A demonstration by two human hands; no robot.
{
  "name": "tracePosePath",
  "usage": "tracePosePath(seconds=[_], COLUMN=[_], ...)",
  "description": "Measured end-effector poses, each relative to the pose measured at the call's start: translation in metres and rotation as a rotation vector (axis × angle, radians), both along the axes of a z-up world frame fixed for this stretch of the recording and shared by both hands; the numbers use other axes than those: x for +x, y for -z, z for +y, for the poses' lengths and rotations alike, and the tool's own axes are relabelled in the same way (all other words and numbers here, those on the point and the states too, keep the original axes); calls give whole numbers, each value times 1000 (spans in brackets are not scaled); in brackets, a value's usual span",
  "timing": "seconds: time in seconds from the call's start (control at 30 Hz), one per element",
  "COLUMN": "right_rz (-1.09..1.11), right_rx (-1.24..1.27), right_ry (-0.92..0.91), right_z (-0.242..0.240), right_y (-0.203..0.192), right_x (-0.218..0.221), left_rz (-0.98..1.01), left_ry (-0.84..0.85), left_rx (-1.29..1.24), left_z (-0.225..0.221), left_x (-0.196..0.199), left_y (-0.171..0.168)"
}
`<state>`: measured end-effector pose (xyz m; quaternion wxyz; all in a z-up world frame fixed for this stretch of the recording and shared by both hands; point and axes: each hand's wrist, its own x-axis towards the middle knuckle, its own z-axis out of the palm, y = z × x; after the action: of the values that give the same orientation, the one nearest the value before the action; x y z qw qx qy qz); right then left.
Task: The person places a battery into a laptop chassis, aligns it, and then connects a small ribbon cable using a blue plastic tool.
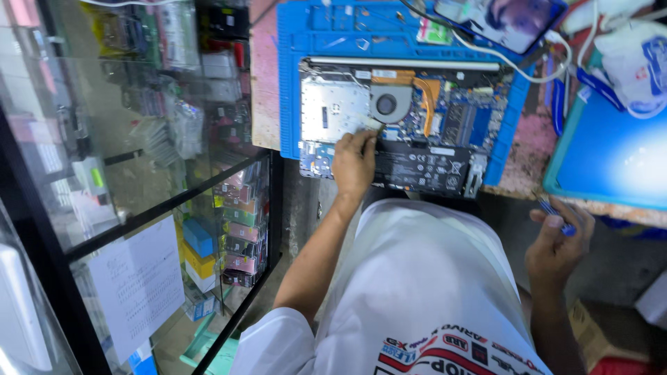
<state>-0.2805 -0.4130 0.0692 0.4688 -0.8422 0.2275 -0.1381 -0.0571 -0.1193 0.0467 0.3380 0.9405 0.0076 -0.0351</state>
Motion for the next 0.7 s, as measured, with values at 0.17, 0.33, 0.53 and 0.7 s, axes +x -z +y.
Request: tracePosePath(seconds=[0.17,0.33,0.53,0.7], right_rz=[-48,10,-31,101], right_rx=[81,64,12,-244], right_ry=[38,32,-68,-148], right_z=[-7,-9,-2,-15], right_y=[9,18,17,34], right_x=[10,27,47,37], left_rz=[-77,-173,-200,-186], left_ry=[21,89,123,104], left_rx=[42,49,58,90], left_z=[0,5,8,7], left_x=[-4,-6,-6,-8], left_y=[-4,0,1,8])
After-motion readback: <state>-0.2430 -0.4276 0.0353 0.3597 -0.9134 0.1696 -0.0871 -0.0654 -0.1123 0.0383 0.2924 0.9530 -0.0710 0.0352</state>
